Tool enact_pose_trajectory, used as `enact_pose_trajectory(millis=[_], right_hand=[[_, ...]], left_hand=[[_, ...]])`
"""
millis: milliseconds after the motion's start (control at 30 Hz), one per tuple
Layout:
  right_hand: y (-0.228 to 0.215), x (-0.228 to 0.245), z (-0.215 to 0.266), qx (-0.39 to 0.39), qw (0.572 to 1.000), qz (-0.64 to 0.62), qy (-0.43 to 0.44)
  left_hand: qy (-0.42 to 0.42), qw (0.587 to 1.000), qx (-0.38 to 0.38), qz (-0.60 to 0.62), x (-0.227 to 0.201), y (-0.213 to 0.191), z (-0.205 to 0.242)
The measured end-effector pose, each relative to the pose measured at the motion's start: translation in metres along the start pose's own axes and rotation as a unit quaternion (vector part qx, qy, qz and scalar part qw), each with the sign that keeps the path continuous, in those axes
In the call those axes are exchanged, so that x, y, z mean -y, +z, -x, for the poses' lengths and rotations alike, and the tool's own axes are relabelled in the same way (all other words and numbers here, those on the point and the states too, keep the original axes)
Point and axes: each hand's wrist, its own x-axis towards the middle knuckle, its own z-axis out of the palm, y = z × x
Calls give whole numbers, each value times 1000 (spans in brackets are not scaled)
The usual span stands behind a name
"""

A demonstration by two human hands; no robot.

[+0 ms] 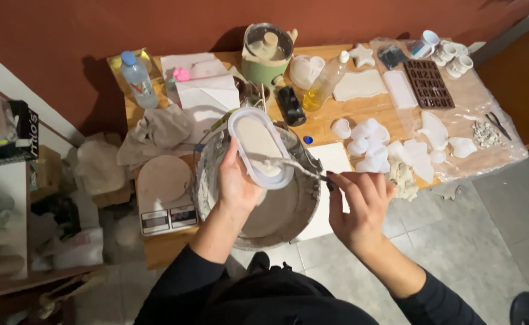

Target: Fill silicone molds with a plaster-like mixture using a spoon and add small decorative elements with tweezers.

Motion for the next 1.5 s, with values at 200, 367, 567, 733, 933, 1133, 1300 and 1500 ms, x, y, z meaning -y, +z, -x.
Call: enact_pose_trajectory(millis=[200, 367, 567, 733, 933, 1133, 1300, 1500], right_hand=[[1, -2, -6, -15, 1000, 7, -6], [-1, 0, 0, -2, 1000, 6, -6], [-1, 0, -2, -11, 1000, 3, -3], [2, -4, -6, 12, 1000, -18, 12], [12, 0, -4, -14, 1000, 4, 3], [12, 0, -15, 1, 1000, -1, 17], [28, -34, -12, 71, 916, -320, 231], [67, -60, -26, 181, 958, -170, 142]], left_hand=[[2, 1000, -21, 19, 2, 3, 1], [7, 1000, -11, -17, 3, 2, 5], [2, 1000, 2, 2, 1, 3, 5], [5, 1000, 1, -14, 0, -3, 3], [-4, 1000, -21, 16, -5, -4, 2], [-3, 1000, -25, -13, -11, -6, -2], [4, 999, -37, -6, -18, -30, 3], [40, 997, 64, -31, -71, -49, 24]])
